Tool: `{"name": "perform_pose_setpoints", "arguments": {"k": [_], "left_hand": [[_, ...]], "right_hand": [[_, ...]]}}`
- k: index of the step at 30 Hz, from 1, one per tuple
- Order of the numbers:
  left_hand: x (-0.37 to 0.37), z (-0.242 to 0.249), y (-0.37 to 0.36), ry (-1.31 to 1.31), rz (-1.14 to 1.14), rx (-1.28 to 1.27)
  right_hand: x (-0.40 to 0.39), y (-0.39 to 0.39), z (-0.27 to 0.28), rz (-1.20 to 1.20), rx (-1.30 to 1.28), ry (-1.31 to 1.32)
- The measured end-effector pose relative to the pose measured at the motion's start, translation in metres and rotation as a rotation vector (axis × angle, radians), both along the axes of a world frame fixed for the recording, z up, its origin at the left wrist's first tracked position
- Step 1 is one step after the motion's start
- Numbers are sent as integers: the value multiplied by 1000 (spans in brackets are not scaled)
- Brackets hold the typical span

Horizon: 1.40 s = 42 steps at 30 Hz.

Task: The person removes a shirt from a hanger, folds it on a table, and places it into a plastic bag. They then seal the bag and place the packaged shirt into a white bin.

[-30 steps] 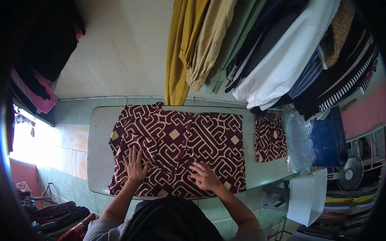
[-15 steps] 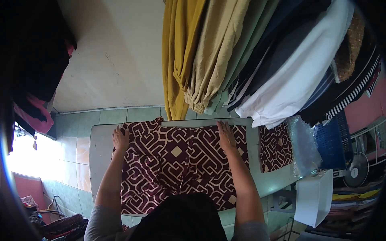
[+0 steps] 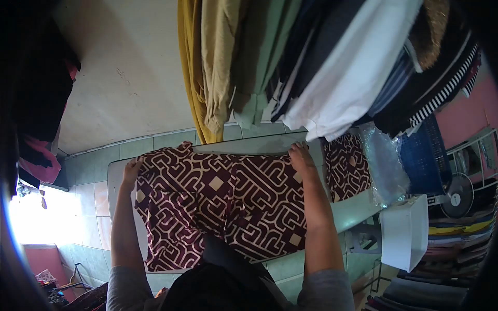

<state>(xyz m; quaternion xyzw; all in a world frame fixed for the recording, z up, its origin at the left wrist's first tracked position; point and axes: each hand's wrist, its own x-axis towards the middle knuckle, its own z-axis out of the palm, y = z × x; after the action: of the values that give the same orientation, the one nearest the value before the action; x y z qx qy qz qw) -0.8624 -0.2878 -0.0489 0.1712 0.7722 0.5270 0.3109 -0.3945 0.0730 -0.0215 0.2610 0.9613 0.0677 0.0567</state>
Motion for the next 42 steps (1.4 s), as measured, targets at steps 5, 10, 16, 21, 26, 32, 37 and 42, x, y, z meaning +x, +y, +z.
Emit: {"name": "perform_pose_setpoints", "arguments": {"k": [5, 10, 16, 21, 26, 32, 37, 42], "left_hand": [[23, 41, -46, 101, -111, 199], [73, 79, -128, 232, -186, 39], [136, 38, -200, 188, -217, -48], [149, 4, -213, 183, -238, -120], [154, 34, -211, 260, -159, -25], [170, 19, -233, 224, -184, -148], [189, 22, -229, 393, -226, -384], [201, 45, -213, 363, -132, -543]], "right_hand": [[62, -26, 44, -31, 7, 186], [139, -100, 70, -65, 145, 447], [197, -181, 18, -72, 5, 444], [208, -200, -18, -85, -48, 447], [214, -206, 15, -116, 32, 564], [233, -213, -6, -143, 18, 439], [201, -229, 1, -276, -49, 459], [170, -232, -5, -251, -120, 502]]}}
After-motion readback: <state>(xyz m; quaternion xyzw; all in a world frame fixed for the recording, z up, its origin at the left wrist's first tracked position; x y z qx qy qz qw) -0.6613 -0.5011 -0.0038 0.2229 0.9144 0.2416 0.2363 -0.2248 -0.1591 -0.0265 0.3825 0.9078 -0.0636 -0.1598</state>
